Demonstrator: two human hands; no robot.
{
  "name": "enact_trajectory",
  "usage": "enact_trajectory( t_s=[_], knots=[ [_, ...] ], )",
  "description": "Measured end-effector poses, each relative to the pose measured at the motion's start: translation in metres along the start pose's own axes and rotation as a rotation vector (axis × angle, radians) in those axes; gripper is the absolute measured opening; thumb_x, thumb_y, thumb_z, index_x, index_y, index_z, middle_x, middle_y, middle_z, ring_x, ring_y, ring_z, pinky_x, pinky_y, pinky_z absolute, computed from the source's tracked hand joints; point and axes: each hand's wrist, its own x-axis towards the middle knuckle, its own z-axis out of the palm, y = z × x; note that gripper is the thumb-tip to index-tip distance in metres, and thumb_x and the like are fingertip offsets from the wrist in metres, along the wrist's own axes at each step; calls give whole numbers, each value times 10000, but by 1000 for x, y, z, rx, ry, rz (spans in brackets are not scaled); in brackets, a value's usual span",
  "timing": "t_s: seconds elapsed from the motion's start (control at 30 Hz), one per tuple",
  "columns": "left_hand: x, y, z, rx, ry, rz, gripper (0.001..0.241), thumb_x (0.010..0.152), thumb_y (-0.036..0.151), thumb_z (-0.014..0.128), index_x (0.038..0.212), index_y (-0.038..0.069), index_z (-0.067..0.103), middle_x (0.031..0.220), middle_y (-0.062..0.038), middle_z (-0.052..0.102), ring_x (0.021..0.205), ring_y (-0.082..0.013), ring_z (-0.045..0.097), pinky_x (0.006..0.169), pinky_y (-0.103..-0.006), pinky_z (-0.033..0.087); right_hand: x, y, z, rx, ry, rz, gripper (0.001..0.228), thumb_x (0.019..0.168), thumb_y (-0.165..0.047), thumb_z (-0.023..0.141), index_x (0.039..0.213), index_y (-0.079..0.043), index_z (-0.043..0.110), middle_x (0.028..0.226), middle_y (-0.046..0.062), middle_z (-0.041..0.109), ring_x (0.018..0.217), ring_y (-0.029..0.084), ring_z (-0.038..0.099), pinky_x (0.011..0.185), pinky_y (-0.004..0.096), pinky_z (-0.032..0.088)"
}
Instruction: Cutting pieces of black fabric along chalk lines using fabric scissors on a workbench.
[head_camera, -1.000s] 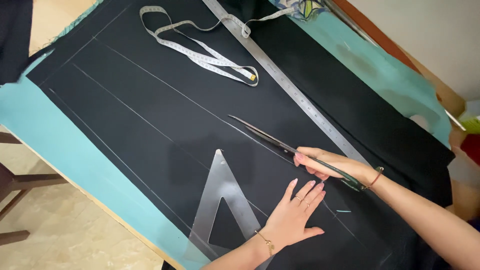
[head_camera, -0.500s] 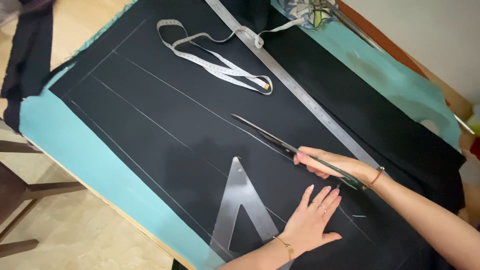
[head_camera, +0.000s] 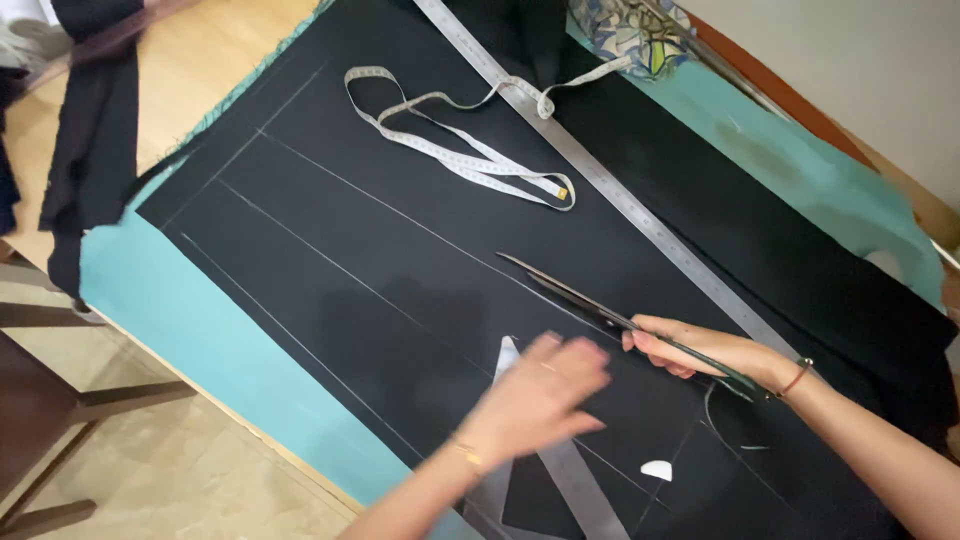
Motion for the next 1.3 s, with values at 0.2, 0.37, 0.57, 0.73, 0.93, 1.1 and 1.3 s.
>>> enact_trajectory(
  t_s=[0.2, 0.37, 0.57, 0.73, 0.93, 1.1, 1.3],
  knots=[
    [-48, -61, -28, 235, 93, -97, 866, 853, 627, 638, 1492, 66, 475, 1599, -111, 412, 1502, -280, 329, 1213, -560, 181, 4, -17, 5, -27, -9, -69, 555, 959, -616, 440, 1118, -116, 619, 712, -48, 328, 595, 73, 330, 530, 241, 286],
    [-50, -62, -29, 246, 13, -116, 916, 855, 682, 600, 1553, 120, 408, 1645, -96, 339, 1523, -271, 274, 1233, -547, 130, 15, -27, 12, -68, 36, -61, 557, 926, -649, 441, 1103, -159, 635, 678, -43, 341, 570, 78, 372, 522, 242, 292],
    [-48, -65, -29, 263, -6, -120, 907, 868, 685, 584, 1555, 122, 405, 1649, -93, 341, 1535, -267, 264, 1239, -542, 131, 12, -41, 8, -26, 26, -26, 582, 910, -671, 473, 993, -112, 615, 664, -52, 341, 540, 83, 318, 487, 262, 245],
    [-48, -68, -29, 200, -3, -119, 906, 880, 698, 579, 1545, 108, 407, 1629, -121, 333, 1524, -282, 249, 1216, -552, 125, 23, -43, 11, 21, 5, -23, 593, 918, -669, 479, 1040, -107, 622, 660, -55, 329, 536, 84, 315, 484, 265, 260],
    [-49, -67, -32, 276, -2, -118, 899, 872, 689, 577, 1550, 118, 426, 1648, -92, 351, 1539, -256, 266, 1239, -535, 140, 36, -70, 16, -117, 43, -123, 595, 925, -679, 479, 1163, -159, 645, 687, -88, 404, 588, 42, 394, 515, 235, 344],
    [-50, -68, -29, 201, 25, -122, 896, 880, 690, 580, 1544, 106, 434, 1638, -105, 355, 1540, -260, 265, 1236, -543, 145, 39, -72, 12, -29, 9, -18, 546, 948, -622, 495, 1001, -89, 596, 669, -58, 320, 554, 90, 282, 484, 270, 230],
    [-51, -68, -29, 300, 56, -115, 900, 880, 700, 564, 1547, 109, 440, 1652, -85, 363, 1545, -254, 274, 1248, -533, 163, 41, -92, 12, -108, 17, -89, 496, 919, -618, 510, 994, -140, 618, 708, -67, 401, 587, 68, 359, 501, 249, 312]
  ],
)
